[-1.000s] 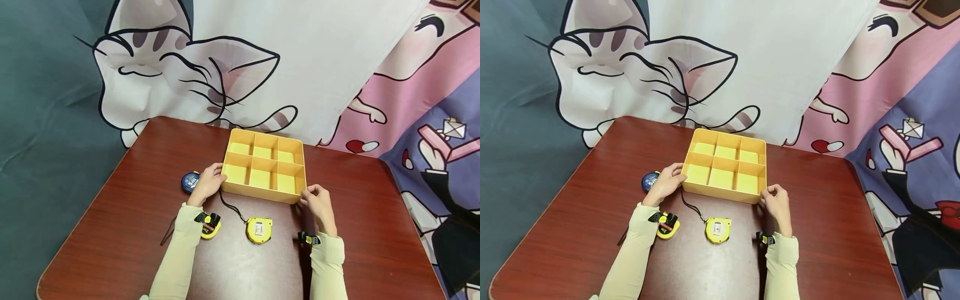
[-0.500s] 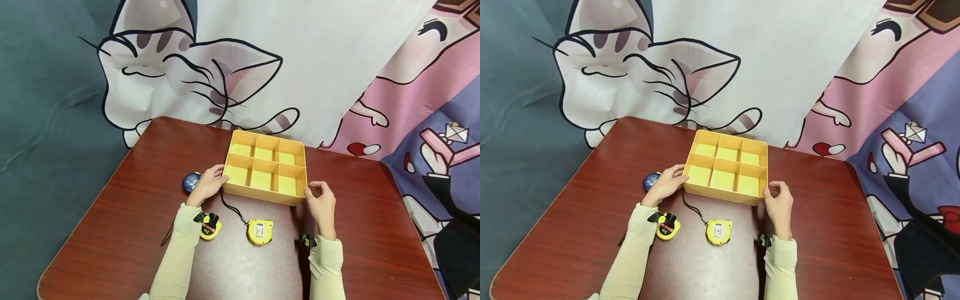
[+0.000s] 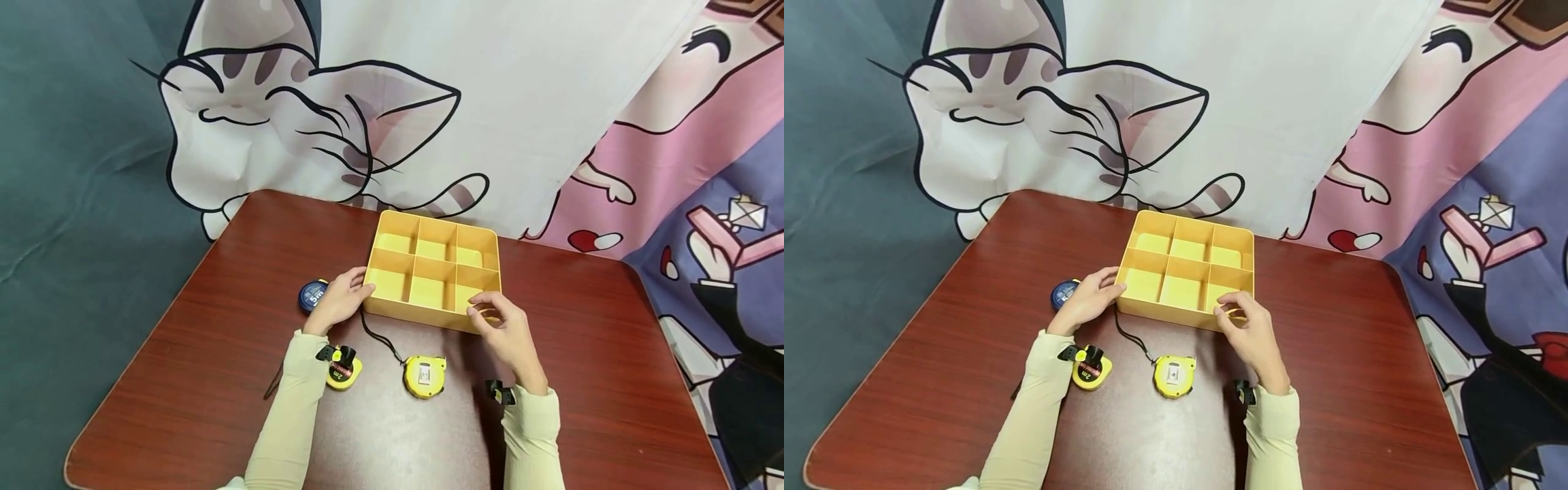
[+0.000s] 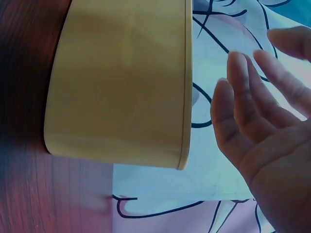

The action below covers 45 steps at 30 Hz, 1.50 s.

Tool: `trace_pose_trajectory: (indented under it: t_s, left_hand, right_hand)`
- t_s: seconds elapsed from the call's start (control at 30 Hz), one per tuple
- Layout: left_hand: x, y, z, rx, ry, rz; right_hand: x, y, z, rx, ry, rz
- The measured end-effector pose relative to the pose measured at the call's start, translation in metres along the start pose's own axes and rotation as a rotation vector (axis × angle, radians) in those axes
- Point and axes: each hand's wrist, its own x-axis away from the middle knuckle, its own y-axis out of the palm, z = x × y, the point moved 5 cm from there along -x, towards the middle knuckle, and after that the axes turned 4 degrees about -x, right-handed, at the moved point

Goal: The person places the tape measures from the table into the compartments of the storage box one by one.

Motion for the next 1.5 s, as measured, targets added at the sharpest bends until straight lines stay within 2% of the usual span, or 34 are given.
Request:
trace_pose_trajectory:
  t_s: [0.17,0.33,0.5,0.63,0.97,1.5]
  left_hand:
    - [-0.001,0.002,-0.003,0.005,-0.014,0.005]
    - [-0.003,0.002,-0.002,-0.002,-0.015,0.026]
    - [-0.001,0.001,-0.001,-0.02,-0.023,0.028]
    - [-0.002,0.0,-0.001,-0.034,-0.019,0.029]
    - [-0.001,0.001,-0.001,0.002,-0.018,0.033]
    - [-0.001,0.001,-0.004,0.032,-0.025,0.02]
  right_hand:
    - [0.002,0.007,-0.002,-0.004,0.014,-0.077]
    - [0.003,0.017,-0.002,-0.037,0.071,-0.187]
    - [0.005,0.03,0.015,-0.069,0.133,-0.302]
    - [0.006,0.038,0.026,-0.071,0.158,-0.362]
    - [0.007,0.047,0.023,-0.003,0.066,-0.418]
    - [0.009,0.059,0.019,0.031,0.058,-0.498]
